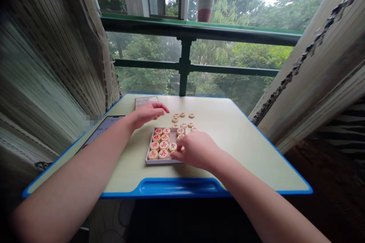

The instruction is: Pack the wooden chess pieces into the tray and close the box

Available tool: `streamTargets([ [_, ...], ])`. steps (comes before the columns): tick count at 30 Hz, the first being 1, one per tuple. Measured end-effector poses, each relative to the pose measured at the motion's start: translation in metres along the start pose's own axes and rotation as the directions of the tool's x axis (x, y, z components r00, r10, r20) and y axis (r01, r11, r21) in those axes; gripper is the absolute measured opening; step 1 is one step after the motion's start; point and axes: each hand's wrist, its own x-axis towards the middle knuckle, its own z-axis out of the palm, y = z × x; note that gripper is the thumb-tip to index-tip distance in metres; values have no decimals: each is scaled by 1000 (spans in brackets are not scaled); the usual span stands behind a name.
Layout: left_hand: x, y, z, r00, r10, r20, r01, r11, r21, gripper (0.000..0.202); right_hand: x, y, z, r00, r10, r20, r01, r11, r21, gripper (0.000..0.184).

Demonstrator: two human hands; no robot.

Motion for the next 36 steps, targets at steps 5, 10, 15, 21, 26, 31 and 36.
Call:
streamTargets([
  [5,-2,3,0,1000,-6,-7,6,999,-32,20,5,-10,-4,992,101,72,-98,994,-44,28],
  [10,-2,3,0,1000,1,-15,-2,999,-32,19,10,-17,-7,985,148,91,-146,989,-28,25],
  [15,-3,4,-1,1000,2,-23,-2,1000,-26,20,13,-15,-10,981,137,136,-149,986,78,22],
  [21,-4,7,-1,1000,19,-11,-19,1000,2,19,12,-7,-13,974,102,204,-153,956,251,15],
  [26,-2,5,-1,1000,28,-3,-28,999,40,19,12,-11,-12,989,89,121,-106,984,146,22],
  [31,-3,5,-1,1000,11,-13,-11,1000,22,20,13,-19,-10,981,150,122,-155,987,34,19],
  [36,-3,7,-2,1000,-7,-10,7,1000,-27,19,12,-22,-9,981,153,117,-154,988,1,18],
])
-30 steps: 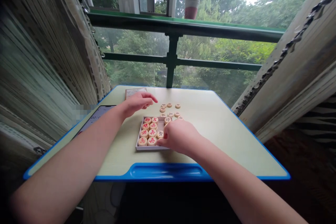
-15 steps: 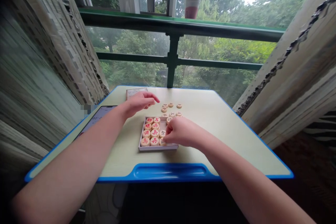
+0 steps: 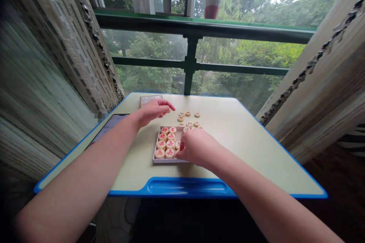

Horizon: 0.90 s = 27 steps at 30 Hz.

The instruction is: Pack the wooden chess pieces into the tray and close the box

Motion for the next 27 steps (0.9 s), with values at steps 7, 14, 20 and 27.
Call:
streamTargets([
  [7,1,-2,0,1000,-1,-1,1,1000,1,20,2,3,1,1000,-21,12,20,999,39,18],
  [14,2,-3,0,1000,-5,-3,5,1000,9,19,6,7,0,998,-51,46,46,995,92,16],
  [20,2,-4,0,1000,-3,-8,3,1000,18,19,6,9,-3,995,-66,70,54,986,160,18],
  [27,3,-7,-1,1000,3,-12,-3,999,35,20,7,9,-3,991,-95,95,79,984,161,15],
])
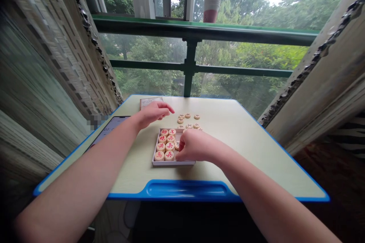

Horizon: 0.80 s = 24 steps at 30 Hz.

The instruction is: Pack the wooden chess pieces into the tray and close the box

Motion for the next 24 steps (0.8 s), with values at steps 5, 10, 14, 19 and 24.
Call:
streamTargets([
  [5,1,0,0,1000,3,-8,-2,1000,28,20,0,8,-5,1000,8,26,-12,991,135,15],
  [10,-2,8,3,1000,21,4,-22,999,41,17,-5,25,-20,988,83,-131,-25,918,395,32],
  [14,-8,17,7,991,66,116,-65,998,-12,22,-5,37,-20,946,205,-251,-27,823,568,37],
  [19,-19,26,17,934,68,350,-87,995,40,32,-5,44,-8,968,212,-133,-29,622,782,32],
  [24,-22,28,27,919,55,390,-92,993,76,32,-5,46,1,979,153,-137,53,459,887,32],
])
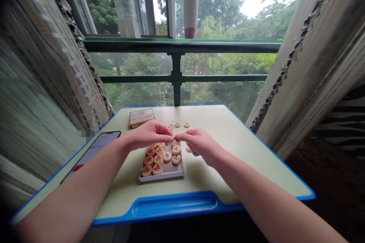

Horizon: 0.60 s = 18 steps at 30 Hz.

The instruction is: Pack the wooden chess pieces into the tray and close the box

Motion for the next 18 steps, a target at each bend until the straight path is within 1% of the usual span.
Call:
streamTargets([
  [3,2,-2,3,998,-45,-33,44,998,-50,32,-1,0,-1,1000,-14,-22,13,998,-61,33],
  [4,2,-2,3,998,-55,-40,53,997,-64,32,-2,0,-2,998,-47,-41,43,993,-106,33],
  [6,2,-2,1,997,-66,-46,62,995,-80,33,-4,0,-4,979,-186,-79,165,962,-219,31],
  [8,0,-1,-1,996,-79,-42,75,994,-83,33,-5,2,-6,928,-365,-75,319,881,-348,34],
  [9,0,0,-2,996,-86,-33,83,993,-83,33,-5,4,-6,898,-438,-47,383,828,-410,35],
  [11,-2,1,-4,996,-91,-5,90,992,-83,31,-5,8,-6,852,-522,35,464,722,-513,30],
  [13,-2,2,-4,996,-88,29,90,993,-77,29,-4,12,-5,829,-550,103,496,639,-588,23],
  [15,-3,1,-4,994,-95,61,99,993,-60,29,-3,14,-4,822,-553,134,498,585,-640,20],
  [18,-2,1,-4,988,-122,93,125,992,-24,33,-3,13,-4,845,-512,156,465,559,-686,20],
])
